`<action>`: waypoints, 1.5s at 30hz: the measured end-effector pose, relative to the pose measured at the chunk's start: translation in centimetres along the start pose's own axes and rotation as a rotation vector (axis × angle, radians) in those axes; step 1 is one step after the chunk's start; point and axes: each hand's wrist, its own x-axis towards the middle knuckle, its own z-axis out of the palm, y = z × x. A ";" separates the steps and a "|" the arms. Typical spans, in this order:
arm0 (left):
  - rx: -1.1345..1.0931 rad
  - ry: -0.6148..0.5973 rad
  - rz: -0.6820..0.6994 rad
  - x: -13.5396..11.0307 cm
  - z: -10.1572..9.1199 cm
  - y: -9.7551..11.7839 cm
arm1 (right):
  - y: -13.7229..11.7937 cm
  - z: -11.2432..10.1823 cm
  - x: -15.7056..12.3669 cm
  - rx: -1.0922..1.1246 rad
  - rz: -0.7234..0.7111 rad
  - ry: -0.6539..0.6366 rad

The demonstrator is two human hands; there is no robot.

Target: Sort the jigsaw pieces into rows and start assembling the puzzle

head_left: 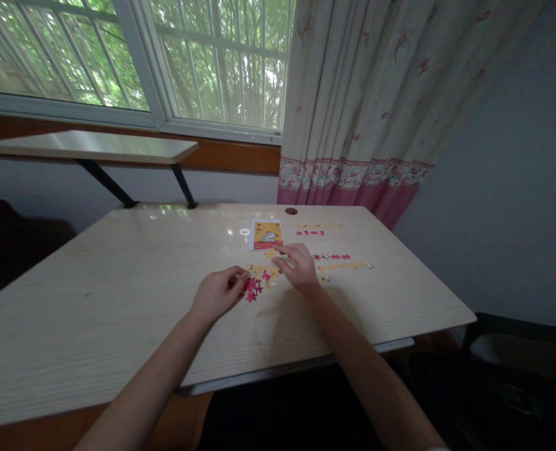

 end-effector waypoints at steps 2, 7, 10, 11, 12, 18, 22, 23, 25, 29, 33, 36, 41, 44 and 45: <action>-0.001 0.000 0.003 0.0 0.0 0.0 | 0.0 0.0 0.0 -0.007 0.007 -0.008; 0.004 0.003 0.009 0.0 0.0 0.0 | -0.1 0.0 0.0 0.002 0.010 -0.036; -0.004 0.006 0.003 0.0 0.0 0.1 | 0.1 0.1 -0.1 -0.003 0.017 -0.052; -0.009 0.006 0.001 0.0 0.0 0.1 | 0.1 0.2 -0.1 -0.010 0.026 -0.064; -0.015 0.007 0.000 0.0 0.0 0.2 | 0.2 0.2 -0.1 -0.018 0.036 -0.076; -0.011 0.003 0.007 0.0 -0.1 0.3 | 0.5 0.4 -0.2 -0.051 0.072 -0.099; -0.011 0.001 0.005 0.0 -0.1 0.4 | 0.8 0.5 -0.2 -0.060 0.088 -0.097; -0.009 -0.001 0.002 0.0 -0.1 0.4 | 0.9 0.5 -0.2 -0.063 0.092 -0.099; -0.004 -0.003 -0.002 0.0 -0.1 0.4 | 1.0 0.6 -0.2 -0.072 0.102 -0.111; -0.001 -0.003 0.011 0.0 -0.2 0.4 | 1.0 0.5 -0.2 -0.088 0.133 -0.119; 0.004 -0.001 0.005 0.1 -0.1 0.4 | 1.2 0.4 -0.2 -0.101 0.181 -0.095; -0.004 -0.009 0.008 0.1 -0.1 0.4 | 1.7 0.0 0.2 -0.124 0.208 -0.083; 0.008 -0.020 -0.002 0.0 -0.1 0.3 | 3.8 -2.4 2.1 -0.184 0.215 -0.128; 0.014 -0.023 -0.002 0.0 -0.1 0.3 | 7.1 -5.2 3.4 -0.255 0.234 -0.192; 0.016 -0.024 -0.001 0.0 -0.1 0.3 | 8.5 -6.4 3.7 -0.290 0.264 -0.210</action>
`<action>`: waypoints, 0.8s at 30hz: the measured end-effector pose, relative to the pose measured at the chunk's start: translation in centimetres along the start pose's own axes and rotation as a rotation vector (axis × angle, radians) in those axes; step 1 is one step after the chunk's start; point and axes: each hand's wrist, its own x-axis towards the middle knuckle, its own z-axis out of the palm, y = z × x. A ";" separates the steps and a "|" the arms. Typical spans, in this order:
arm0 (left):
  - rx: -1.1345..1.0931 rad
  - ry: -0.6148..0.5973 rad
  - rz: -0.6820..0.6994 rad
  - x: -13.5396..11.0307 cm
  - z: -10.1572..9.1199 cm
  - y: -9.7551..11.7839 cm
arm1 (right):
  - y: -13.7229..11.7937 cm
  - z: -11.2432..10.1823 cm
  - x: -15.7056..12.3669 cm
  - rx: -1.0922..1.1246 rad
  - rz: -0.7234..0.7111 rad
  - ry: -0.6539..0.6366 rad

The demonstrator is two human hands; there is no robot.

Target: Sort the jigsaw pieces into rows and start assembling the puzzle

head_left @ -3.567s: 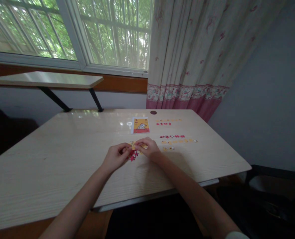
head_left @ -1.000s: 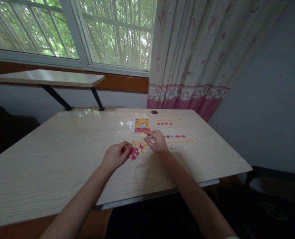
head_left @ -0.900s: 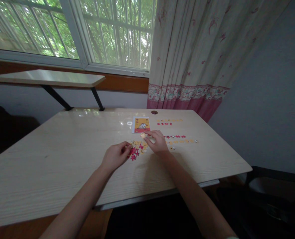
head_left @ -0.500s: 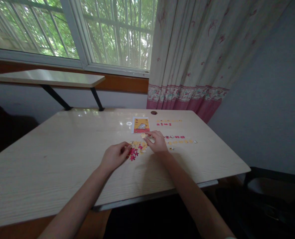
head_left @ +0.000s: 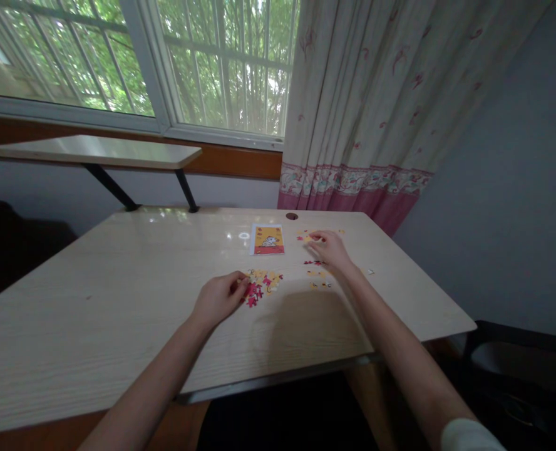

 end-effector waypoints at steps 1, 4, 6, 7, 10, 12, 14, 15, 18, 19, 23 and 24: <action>0.003 0.001 0.000 0.0 0.0 0.0 | 1.8 -0.8 0.5 -0.031 0.057 -0.005; 0.018 -0.002 -0.004 0.0 0.0 0.0 | 7.3 -2.8 1.6 -0.129 0.291 -0.005; 0.028 -0.011 -0.007 0.0 -0.1 0.1 | 10.6 -3.9 1.9 -0.230 0.400 -0.023; 0.034 -0.014 -0.010 0.0 -0.1 0.1 | 12.0 -4.4 2.0 -0.256 0.422 -0.027; 0.052 -0.019 -0.023 -0.1 -0.2 0.1 | 14.9 -5.2 2.1 -0.322 0.452 -0.064; 0.056 -0.028 -0.027 -0.1 -0.2 0.1 | 16.0 -5.3 2.0 -0.358 0.450 -0.094; 0.055 -0.037 -0.027 -0.1 -0.2 0.1 | 16.4 -5.2 1.9 -0.387 0.431 -0.116; 0.053 -0.039 -0.027 -0.1 -0.2 0.1 | 16.5 -5.1 1.8 -0.400 0.416 -0.126; 0.051 -0.037 -0.027 -0.1 -0.2 0.1 | 16.5 -4.8 1.6 -0.434 0.355 -0.163; 0.054 -0.036 -0.027 -0.1 -0.1 0.0 | 16.4 -4.7 1.5 -0.445 0.337 -0.177; 0.061 -0.035 -0.027 0.0 0.0 -0.2 | 16.2 -4.3 1.4 -0.488 0.306 -0.216; 0.060 -0.037 -0.026 0.1 0.0 -0.2 | 16.1 -4.2 1.5 -0.500 0.308 -0.223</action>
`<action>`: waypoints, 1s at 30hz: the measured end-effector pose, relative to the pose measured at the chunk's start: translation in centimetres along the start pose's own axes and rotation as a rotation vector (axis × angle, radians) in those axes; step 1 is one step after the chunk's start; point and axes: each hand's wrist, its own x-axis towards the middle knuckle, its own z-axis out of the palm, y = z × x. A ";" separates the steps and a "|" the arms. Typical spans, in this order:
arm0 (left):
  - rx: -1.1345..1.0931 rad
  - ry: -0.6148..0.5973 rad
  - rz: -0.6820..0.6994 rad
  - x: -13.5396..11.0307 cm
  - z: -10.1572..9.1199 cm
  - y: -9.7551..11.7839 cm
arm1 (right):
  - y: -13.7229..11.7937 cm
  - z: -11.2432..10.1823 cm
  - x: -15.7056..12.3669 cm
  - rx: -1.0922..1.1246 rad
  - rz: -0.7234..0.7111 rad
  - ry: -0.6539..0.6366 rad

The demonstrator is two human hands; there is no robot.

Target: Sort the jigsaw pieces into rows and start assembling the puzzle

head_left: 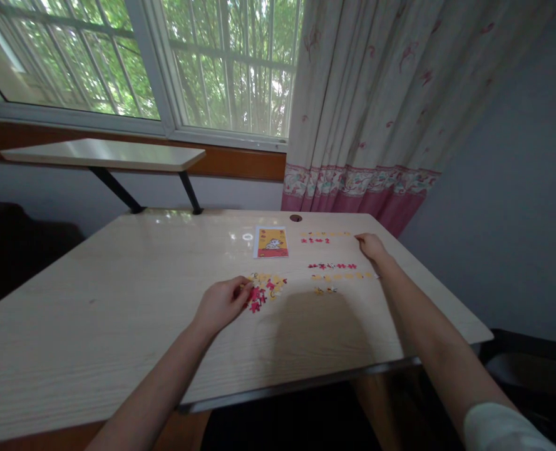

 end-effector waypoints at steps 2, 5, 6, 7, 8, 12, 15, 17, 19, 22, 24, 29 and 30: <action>0.004 -0.004 -0.002 0.0 0.0 0.0 | -0.3 0.1 0.1 -0.024 0.008 -0.013; 0.019 -0.008 -0.008 -0.1 -0.2 0.2 | -0.7 0.1 0.4 -0.055 0.026 -0.037; 0.021 -0.009 -0.009 -0.1 -0.2 0.3 | -0.8 0.0 0.5 -0.064 0.032 -0.046; 0.021 -0.011 -0.009 -0.1 -0.3 0.3 | -0.9 -0.1 0.5 -0.071 0.038 -0.053; 0.020 -0.012 -0.008 -0.2 -0.3 0.4 | -1.0 -0.2 0.6 -0.077 0.044 -0.058; 0.012 -0.013 -0.005 -0.1 -0.3 0.4 | -2.2 -0.8 0.4 -0.084 0.056 -0.035; 0.003 -0.013 0.000 -0.1 -0.2 0.3 | -4.4 -1.1 0.0 -0.064 -0.017 0.002; -0.003 -0.011 0.004 0.0 -0.1 0.2 | -6.5 -1.1 -0.4 -0.038 -0.120 -0.007; -0.005 -0.005 0.007 0.0 -0.1 0.1 | -8.6 -0.9 -1.1 -0.013 -0.230 -0.038; -0.002 0.000 0.014 -0.1 0.0 0.1 | -10.8 -0.2 -1.9 0.005 -0.339 -0.084; -0.003 -0.003 0.019 -0.1 0.0 0.0 | -11.5 0.2 -2.3 0.004 -0.363 -0.104; -0.008 0.001 0.017 -0.2 0.0 0.0 | -11.5 0.8 -2.5 -0.013 -0.356 -0.133; -0.007 0.002 0.017 -0.2 0.0 0.0 | -11.5 0.7 -2.6 -0.015 -0.355 -0.135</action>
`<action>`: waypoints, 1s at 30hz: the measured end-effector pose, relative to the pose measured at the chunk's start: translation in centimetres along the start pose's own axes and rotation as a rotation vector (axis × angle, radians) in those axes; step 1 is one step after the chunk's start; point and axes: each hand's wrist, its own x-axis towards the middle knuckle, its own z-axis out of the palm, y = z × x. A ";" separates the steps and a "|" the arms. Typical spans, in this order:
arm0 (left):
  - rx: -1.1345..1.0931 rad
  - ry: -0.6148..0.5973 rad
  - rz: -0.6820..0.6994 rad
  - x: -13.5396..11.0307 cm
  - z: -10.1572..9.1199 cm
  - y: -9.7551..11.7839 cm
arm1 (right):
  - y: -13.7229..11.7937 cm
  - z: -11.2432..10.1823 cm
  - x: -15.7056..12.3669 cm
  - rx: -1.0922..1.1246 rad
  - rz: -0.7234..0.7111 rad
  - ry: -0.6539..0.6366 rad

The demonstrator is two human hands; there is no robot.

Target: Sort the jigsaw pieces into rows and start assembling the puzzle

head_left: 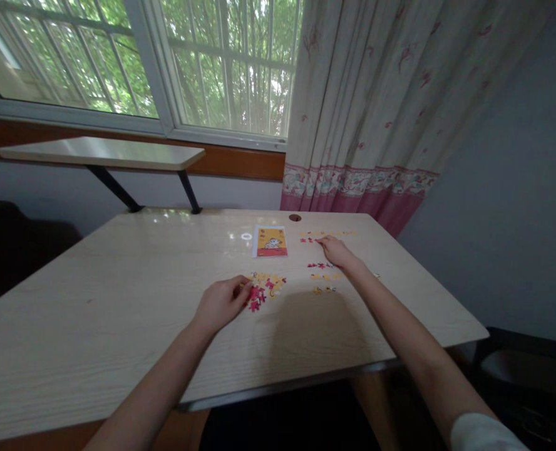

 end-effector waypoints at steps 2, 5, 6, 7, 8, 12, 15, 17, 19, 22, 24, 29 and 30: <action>-0.003 0.004 0.003 0.0 0.0 0.1 | 0.0 -0.2 -0.2 0.000 -0.004 -0.006; -0.005 -0.001 0.002 0.1 -0.1 0.2 | -0.2 -0.7 -0.8 0.004 -0.019 -0.019; -0.004 -0.002 0.001 0.1 -0.1 0.2 | -0.3 -0.8 -1.1 0.006 -0.026 -0.023; -0.002 -0.003 0.001 0.1 -0.1 0.2 | -0.3 -1.0 -1.4 0.010 -0.036 -0.028; -0.001 -0.003 0.002 0.1 -0.1 0.2 | -0.4 -1.1 -1.7 0.015 -0.048 -0.031; 0.003 -0.002 0.015 0.1 -0.1 0.3 | -0.1 -1.2 -2.5 0.041 -0.061 -0.033; -0.006 -0.001 0.017 0.1 -0.1 0.3 | -0.1 -1.3 -2.6 0.039 -0.044 -0.020; -0.015 -0.005 0.018 0.1 -0.1 0.4 | -0.5 -1.4 -2.4 0.032 -0.045 0.014; -0.015 -0.006 0.021 0.0 -0.1 0.3 | -1.2 -1.3 -1.9 0.036 -0.072 0.052; -0.011 0.001 0.019 0.0 -0.1 0.2 | -2.6 -1.0 -0.8 0.046 -0.142 0.071; -0.013 -0.001 0.017 0.0 -0.1 0.1 | -3.4 -0.7 0.1 0.025 -0.160 0.064; -0.010 -0.005 0.009 0.0 -0.1 0.1 | -4.3 -0.1 1.3 -0.027 -0.153 0.019; -0.010 -0.006 0.010 0.0 -0.1 0.2 | -4.3 -0.1 1.3 -0.027 -0.155 0.014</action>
